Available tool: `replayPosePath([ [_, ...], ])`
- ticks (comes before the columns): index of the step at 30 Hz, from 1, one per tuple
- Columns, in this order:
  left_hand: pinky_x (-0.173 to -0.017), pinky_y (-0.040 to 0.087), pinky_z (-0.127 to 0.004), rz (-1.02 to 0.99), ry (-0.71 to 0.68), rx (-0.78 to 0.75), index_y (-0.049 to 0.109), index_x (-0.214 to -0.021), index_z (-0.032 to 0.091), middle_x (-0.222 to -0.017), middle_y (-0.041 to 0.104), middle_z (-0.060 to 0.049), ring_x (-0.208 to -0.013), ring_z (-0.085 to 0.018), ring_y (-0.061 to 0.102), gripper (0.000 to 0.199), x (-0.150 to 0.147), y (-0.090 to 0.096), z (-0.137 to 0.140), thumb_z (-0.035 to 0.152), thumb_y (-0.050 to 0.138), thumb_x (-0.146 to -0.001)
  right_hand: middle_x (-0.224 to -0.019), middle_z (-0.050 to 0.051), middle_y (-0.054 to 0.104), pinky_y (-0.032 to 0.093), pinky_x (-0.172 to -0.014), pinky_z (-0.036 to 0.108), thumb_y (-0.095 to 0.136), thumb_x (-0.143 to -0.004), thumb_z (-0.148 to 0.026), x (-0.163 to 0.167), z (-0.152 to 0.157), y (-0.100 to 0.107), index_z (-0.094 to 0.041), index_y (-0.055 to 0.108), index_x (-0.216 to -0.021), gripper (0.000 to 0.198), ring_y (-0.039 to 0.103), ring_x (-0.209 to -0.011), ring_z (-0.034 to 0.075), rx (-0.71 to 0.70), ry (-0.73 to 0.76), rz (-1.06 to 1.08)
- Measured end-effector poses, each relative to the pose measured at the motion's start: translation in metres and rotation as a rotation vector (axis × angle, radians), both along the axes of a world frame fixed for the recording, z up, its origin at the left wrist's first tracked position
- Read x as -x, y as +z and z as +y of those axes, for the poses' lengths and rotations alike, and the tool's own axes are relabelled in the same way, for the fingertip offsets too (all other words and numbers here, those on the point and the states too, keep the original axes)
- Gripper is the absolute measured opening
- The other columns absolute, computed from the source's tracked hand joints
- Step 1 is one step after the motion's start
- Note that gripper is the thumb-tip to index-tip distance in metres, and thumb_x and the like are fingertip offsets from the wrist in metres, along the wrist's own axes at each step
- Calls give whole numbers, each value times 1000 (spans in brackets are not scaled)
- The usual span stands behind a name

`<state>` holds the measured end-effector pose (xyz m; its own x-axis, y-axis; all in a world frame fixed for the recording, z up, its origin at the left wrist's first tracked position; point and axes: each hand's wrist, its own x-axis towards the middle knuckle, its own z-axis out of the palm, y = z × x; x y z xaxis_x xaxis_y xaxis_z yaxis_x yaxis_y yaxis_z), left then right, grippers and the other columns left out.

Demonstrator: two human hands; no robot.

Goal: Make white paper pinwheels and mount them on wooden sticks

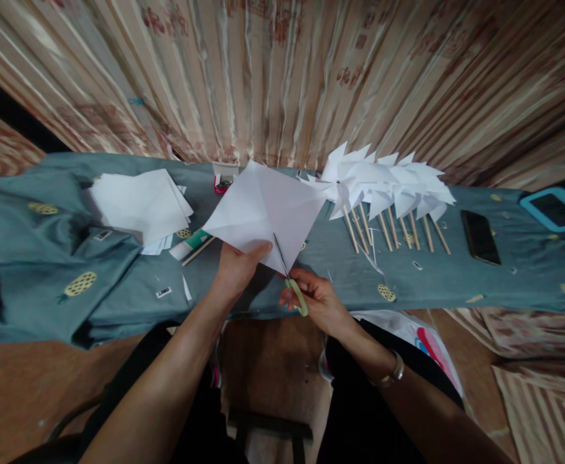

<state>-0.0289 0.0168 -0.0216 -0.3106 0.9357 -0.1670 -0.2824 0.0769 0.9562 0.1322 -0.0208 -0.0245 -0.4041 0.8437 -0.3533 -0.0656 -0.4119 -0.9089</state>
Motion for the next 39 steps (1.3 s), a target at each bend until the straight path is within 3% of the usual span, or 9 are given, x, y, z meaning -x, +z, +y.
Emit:
replayPosePath([
  [5,-71,49,-31,6,-9,-2,66,-83,15,-82,70,-3,-72,-18,61,36,0,1,-1,28,80,-52,-58,-6,62,43,-47,20,85,-59,-42,2,0,1,-21,59,-87,44,51,-46,7,8,-27,-2],
  [18,-74,52,-36,38,-26,6,66,-83,14,-84,70,-6,-73,-20,63,35,-3,1,-2,26,77,-52,-61,-5,62,44,-50,22,78,-69,-47,-1,1,1,-21,60,-85,35,52,-49,9,-102,32,-47],
  [39,-74,51,-33,26,-48,7,65,-83,14,-85,70,-5,-74,-19,62,35,-5,5,-3,25,77,-52,-60,-5,64,44,-49,21,81,-64,-47,0,2,0,-19,61,-92,44,55,-49,9,-49,-12,-23],
])
